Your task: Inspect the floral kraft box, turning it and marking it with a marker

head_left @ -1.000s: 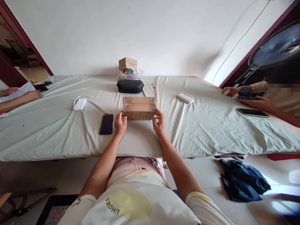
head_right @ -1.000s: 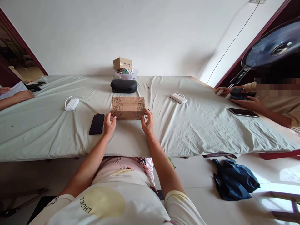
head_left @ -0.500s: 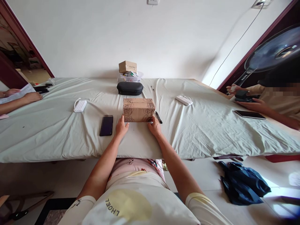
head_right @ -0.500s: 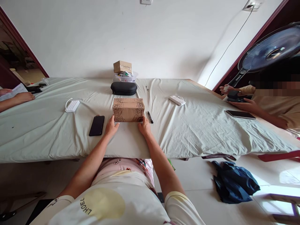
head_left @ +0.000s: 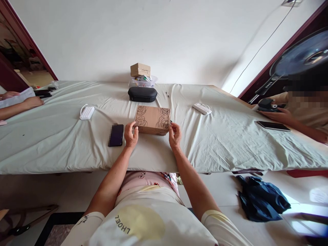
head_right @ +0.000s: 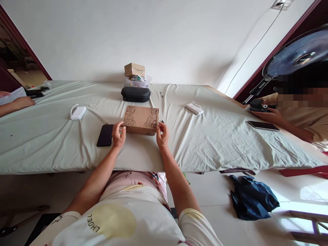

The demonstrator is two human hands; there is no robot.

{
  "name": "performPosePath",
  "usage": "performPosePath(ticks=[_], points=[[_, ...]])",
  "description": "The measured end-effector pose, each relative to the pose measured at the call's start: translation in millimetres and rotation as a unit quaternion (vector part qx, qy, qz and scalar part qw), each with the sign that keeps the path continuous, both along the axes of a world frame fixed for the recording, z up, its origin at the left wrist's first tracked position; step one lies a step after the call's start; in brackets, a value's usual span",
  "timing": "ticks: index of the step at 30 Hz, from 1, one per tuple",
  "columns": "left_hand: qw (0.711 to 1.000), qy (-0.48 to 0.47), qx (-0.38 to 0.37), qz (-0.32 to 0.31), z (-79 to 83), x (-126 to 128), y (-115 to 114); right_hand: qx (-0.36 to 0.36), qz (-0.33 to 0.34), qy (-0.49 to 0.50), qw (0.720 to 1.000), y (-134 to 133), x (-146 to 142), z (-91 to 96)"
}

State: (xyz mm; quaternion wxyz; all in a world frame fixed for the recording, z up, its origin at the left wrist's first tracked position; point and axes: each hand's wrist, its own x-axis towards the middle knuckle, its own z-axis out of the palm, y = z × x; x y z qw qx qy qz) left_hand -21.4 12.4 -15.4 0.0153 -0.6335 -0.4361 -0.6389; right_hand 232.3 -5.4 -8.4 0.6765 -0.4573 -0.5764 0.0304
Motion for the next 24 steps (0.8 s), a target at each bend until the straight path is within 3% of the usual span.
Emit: performPosePath(ticks=[4, 9, 12, 16, 19, 24], points=[[0.999, 0.033, -0.032, -0.018, -0.5, -0.4, 0.8, -0.009, 0.006, -0.033, 0.999, -3.9, 0.2, 5.6], [0.994, 0.075, -0.068, 0.03, -1.8, 4.1, 2.5, 0.022, 0.0, -0.09, 0.996, -8.0, -8.1, 8.2], [0.991, 0.108, -0.075, 0.034, -0.5, 8.7, -1.2, 0.061, 0.067, -0.181, 0.979, -15.8, -25.8, 7.1], [0.985, 0.165, -0.038, -0.032, 1.0, 15.4, -8.7, 0.052, 0.149, -0.318, 0.935, -24.1, -48.8, 2.4], [0.978, 0.192, -0.028, -0.082, 1.5, 20.0, -11.8, 0.011, 0.137, -0.346, 0.928, -23.3, -51.8, -1.0], [0.978, 0.179, -0.041, -0.101, 0.9, 25.8, -12.3, -0.058, 0.036, -0.243, 0.968, -12.8, -31.0, -2.5]])
